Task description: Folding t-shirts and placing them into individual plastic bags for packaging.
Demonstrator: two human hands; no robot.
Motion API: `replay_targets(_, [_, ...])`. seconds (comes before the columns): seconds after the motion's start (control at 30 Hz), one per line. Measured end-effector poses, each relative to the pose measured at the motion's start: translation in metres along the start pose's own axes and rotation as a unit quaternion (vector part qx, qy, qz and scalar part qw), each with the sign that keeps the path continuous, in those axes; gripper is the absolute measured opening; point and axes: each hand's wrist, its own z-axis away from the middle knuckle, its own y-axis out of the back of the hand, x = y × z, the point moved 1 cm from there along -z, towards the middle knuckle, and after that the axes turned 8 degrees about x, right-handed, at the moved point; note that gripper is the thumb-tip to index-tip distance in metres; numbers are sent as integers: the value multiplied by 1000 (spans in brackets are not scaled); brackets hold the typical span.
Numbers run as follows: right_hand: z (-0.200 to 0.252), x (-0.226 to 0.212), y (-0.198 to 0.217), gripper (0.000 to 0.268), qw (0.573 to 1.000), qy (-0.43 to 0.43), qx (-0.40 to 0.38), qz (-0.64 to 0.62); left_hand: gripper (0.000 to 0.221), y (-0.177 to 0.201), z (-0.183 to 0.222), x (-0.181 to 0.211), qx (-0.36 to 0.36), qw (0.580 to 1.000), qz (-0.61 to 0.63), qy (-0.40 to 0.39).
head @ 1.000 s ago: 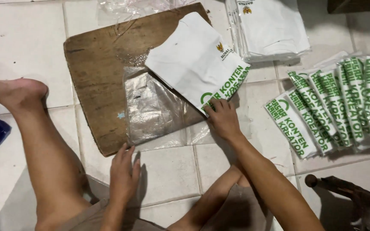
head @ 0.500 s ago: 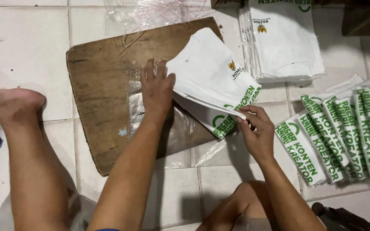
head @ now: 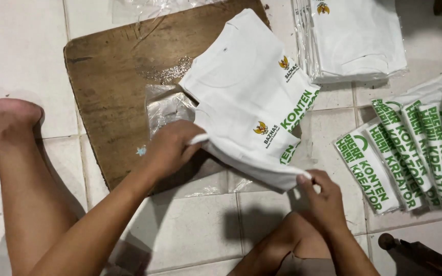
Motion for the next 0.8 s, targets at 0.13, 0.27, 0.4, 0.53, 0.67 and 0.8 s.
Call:
replay_targets(0.13, [-76,31,-9,18,1000,13,-6,12,23,-27,-49,-14,-20,985,15,171])
replay_targets(0.27, [-87,-2,-19,25,979,124,26,157,23,-69,-59,-38,19,975,-59,214])
replay_targets(0.4, [-81,-83,-58,51,927,291,-2,236,18,-79,-63,-33,79,975,-131,164])
replay_targets(0.53, [-105,-127,-105,62,939,220,-147,221,27,-67,-54,-15,126,964,-152,176])
replay_targets(0.67, [-118,-120,-126,52,901,190,-198,337,50,-13,13,28,182,969,-48,160])
replay_targets(0.8, [-89,-126,-108,74,891,238,-256,291,37,76,151,78,294,946,-104,92])
